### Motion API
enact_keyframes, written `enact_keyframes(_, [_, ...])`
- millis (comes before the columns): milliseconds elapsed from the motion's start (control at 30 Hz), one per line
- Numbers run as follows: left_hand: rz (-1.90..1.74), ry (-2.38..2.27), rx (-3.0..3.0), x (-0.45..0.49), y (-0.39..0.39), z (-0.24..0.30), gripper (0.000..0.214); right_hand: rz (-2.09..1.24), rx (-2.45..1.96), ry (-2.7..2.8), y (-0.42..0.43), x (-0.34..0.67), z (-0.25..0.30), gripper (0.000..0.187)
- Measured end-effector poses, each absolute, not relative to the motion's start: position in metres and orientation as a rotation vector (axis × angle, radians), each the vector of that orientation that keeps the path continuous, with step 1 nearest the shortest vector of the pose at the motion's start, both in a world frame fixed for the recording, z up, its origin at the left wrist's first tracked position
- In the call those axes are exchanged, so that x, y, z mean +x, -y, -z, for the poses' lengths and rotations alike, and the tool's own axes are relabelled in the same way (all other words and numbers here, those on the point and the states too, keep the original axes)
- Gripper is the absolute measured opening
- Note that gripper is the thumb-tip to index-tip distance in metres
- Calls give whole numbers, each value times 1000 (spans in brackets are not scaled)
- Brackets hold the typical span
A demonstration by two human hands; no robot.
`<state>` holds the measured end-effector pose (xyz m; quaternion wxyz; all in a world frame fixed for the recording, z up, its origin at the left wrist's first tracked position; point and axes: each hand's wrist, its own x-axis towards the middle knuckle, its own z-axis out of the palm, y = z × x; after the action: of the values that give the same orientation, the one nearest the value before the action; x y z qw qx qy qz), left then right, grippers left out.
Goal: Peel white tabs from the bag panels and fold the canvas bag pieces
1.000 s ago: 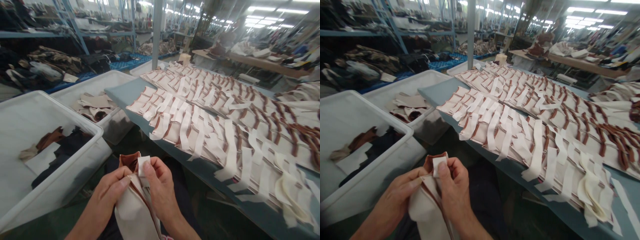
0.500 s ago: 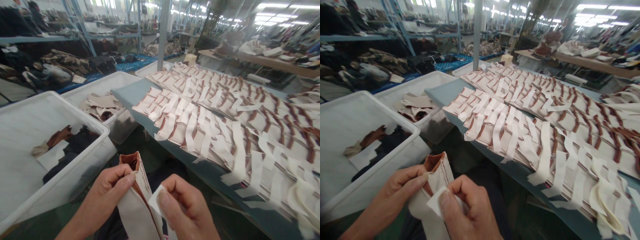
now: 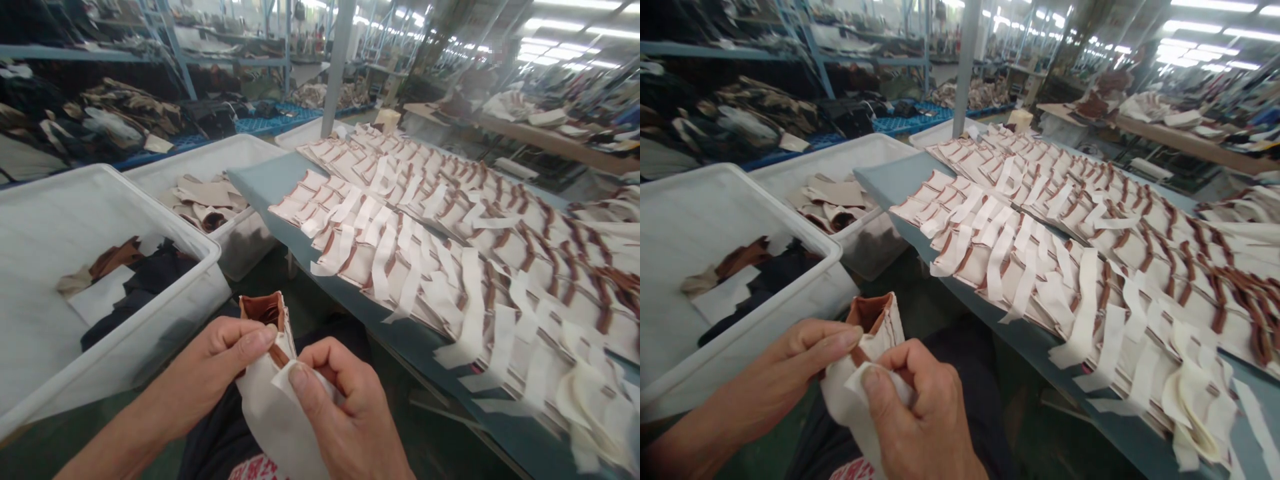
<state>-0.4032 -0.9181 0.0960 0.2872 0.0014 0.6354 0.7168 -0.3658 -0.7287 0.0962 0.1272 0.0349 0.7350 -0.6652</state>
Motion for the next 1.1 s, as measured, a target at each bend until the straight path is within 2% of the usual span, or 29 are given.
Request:
enact_keyframes(700, [-1801, -1949, 101, -398, 915, -94, 55, 1772, 37, -2494, 744, -370, -93, 26])
enact_keyframes(1100, [-1808, -2016, 71, -399, 913, -87, 55, 1785, 60, -2559, 748, -369, -83, 22])
